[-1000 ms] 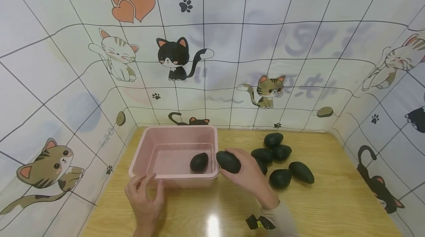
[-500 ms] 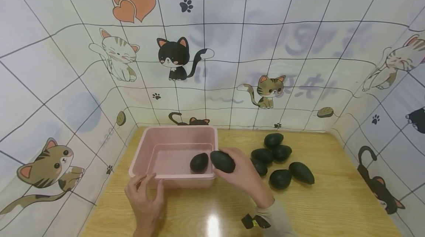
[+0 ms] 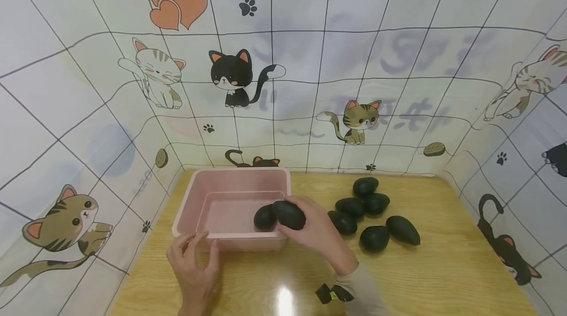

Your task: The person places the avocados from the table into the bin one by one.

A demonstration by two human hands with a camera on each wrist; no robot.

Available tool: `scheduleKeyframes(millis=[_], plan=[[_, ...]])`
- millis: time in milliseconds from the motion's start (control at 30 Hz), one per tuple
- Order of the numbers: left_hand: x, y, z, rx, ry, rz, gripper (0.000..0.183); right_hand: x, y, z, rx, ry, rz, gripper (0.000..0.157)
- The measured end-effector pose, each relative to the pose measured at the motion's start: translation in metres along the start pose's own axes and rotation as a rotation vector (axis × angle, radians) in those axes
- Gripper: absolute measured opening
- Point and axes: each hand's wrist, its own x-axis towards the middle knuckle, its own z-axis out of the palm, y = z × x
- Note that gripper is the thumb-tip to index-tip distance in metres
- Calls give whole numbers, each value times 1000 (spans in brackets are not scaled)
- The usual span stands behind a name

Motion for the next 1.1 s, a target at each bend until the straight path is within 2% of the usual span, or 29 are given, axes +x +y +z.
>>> scheduleKeyframes(millis=[300,600,1100], plan=[[0,-1,0,-1,7,-1,38,7,-6,8,3,-59,3,69],[0,-1,1,-3,12,4,35,13,-8,18,25,-78,-55,68],[0,0,2,-1,22,2,32,22,-12,28,58,-98,-71,68]])
